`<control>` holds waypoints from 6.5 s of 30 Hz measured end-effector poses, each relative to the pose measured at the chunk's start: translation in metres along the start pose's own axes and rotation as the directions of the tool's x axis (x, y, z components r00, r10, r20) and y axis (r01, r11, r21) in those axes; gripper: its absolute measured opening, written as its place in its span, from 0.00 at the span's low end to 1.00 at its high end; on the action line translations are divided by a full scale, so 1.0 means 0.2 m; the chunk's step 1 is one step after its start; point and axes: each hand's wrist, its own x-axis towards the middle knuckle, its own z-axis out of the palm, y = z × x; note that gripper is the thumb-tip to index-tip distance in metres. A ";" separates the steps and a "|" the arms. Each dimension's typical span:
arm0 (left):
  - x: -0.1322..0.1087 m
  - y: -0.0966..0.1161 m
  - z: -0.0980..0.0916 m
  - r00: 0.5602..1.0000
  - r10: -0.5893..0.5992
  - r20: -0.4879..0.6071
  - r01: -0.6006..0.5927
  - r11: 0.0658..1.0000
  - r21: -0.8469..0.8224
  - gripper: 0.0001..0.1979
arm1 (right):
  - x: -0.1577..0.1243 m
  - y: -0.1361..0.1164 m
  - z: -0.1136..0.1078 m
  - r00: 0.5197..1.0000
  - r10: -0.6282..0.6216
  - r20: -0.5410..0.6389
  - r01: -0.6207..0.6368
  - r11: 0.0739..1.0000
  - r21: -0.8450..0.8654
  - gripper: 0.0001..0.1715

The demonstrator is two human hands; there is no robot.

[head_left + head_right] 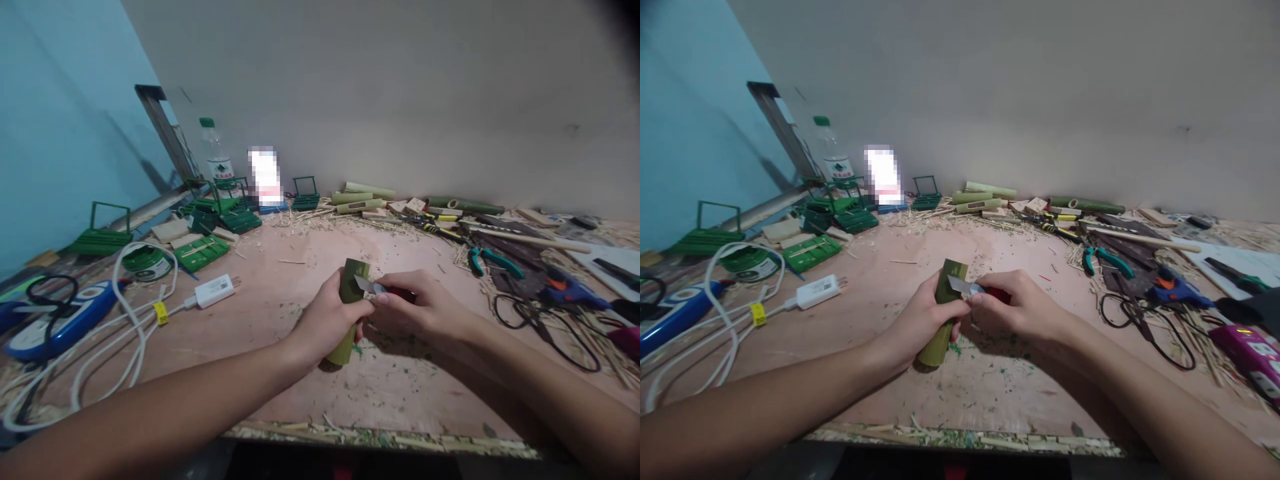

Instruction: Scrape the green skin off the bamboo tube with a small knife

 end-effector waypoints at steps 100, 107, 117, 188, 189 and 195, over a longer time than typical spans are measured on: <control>-0.01 0.05 0.02 0.991 -0.133 0.033 0.130 0.989 0.077 0.19 | 0.06 0.08 -0.15 0.897 0.215 -0.386 -0.222 0.975 0.028 0.24; 0.01 0.01 0.01 0.995 -0.098 0.027 0.096 0.993 0.071 0.19 | 0.05 0.02 -0.02 0.939 0.163 -0.303 -0.155 0.987 0.050 0.25; 0.01 0.03 0.02 0.996 -0.085 0.004 0.085 0.996 0.012 0.20 | 0.05 0.05 0.00 0.950 0.190 -0.248 -0.158 0.977 0.143 0.24; 0.00 -0.01 0.01 0.999 0.044 0.019 -0.047 0.978 0.203 0.17 | -0.02 -0.06 -0.05 0.998 -0.027 -0.050 0.019 0.987 -0.157 0.12; -0.01 -0.01 0.01 0.999 0.046 0.026 -0.050 0.977 0.209 0.17 | -0.02 -0.06 -0.05 0.998 -0.021 -0.061 0.011 0.987 -0.162 0.13; -0.01 0.00 0.02 0.999 0.032 0.027 -0.037 0.982 0.185 0.18 | -0.01 -0.04 -0.04 0.997 -0.026 -0.077 0.012 0.984 -0.177 0.13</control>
